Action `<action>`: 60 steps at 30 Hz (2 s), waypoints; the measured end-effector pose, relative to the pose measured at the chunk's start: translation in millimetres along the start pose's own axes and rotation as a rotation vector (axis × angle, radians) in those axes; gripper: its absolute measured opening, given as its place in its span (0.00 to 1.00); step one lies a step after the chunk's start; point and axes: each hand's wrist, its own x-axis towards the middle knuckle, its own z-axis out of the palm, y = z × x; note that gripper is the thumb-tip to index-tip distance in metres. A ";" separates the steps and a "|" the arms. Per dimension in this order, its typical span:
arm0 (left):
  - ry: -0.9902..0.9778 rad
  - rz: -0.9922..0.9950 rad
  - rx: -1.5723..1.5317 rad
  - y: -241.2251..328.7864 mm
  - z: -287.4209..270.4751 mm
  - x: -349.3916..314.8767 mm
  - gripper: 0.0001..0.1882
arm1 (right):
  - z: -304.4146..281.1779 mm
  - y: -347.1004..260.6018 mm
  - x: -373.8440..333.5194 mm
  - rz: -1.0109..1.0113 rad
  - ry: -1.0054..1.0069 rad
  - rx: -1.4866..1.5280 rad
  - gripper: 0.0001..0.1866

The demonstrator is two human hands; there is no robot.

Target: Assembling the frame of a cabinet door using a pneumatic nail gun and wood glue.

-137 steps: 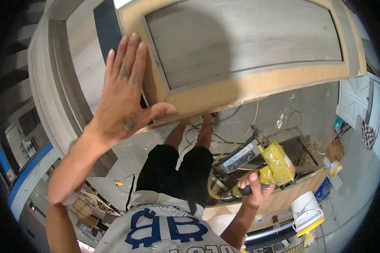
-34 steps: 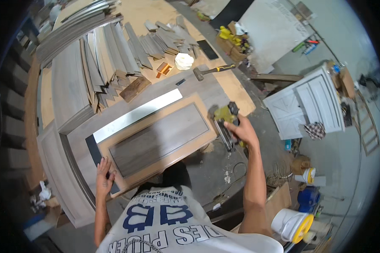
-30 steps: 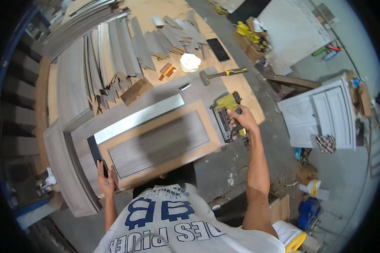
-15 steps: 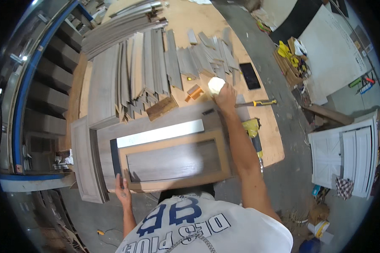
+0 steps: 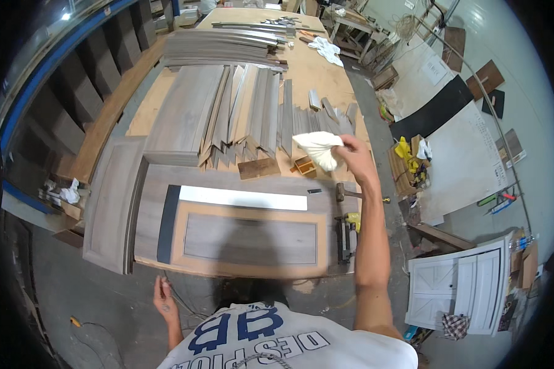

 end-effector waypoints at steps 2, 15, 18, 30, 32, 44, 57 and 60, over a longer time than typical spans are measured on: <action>0.029 0.001 0.025 31.3 -3.4 18.3 0.20 | 18.9 -30.2 -45.8 -0.097 -0.046 0.625 0.35; -0.091 0.537 0.394 27.7 62.0 213.8 0.18 | 200.7 -135.6 -131.4 0.272 -0.710 1.909 0.40; -0.062 0.523 0.465 -8.8 59.2 244.0 0.19 | 225.1 -121.7 -130.7 0.195 -0.523 1.476 0.42; -0.004 0.639 0.530 -43.6 76.4 257.0 0.17 | 389.5 -2.0 -169.9 0.137 -0.278 0.372 0.25; 0.008 0.643 0.541 -47.9 80.4 259.3 0.17 | 408.9 8.5 -171.0 0.011 -0.281 0.300 0.23; 0.157 0.811 0.451 -66.5 90.5 266.1 0.05 | 432.8 17.3 -173.5 0.593 -0.228 0.775 0.22; 0.110 0.707 0.425 -59.0 84.6 260.0 0.06 | 465.4 32.9 -177.7 -0.056 -0.068 0.192 0.09; 0.086 0.694 0.405 -56.5 85.7 259.8 0.06 | 466.0 35.2 -178.6 -0.095 -0.081 0.214 0.09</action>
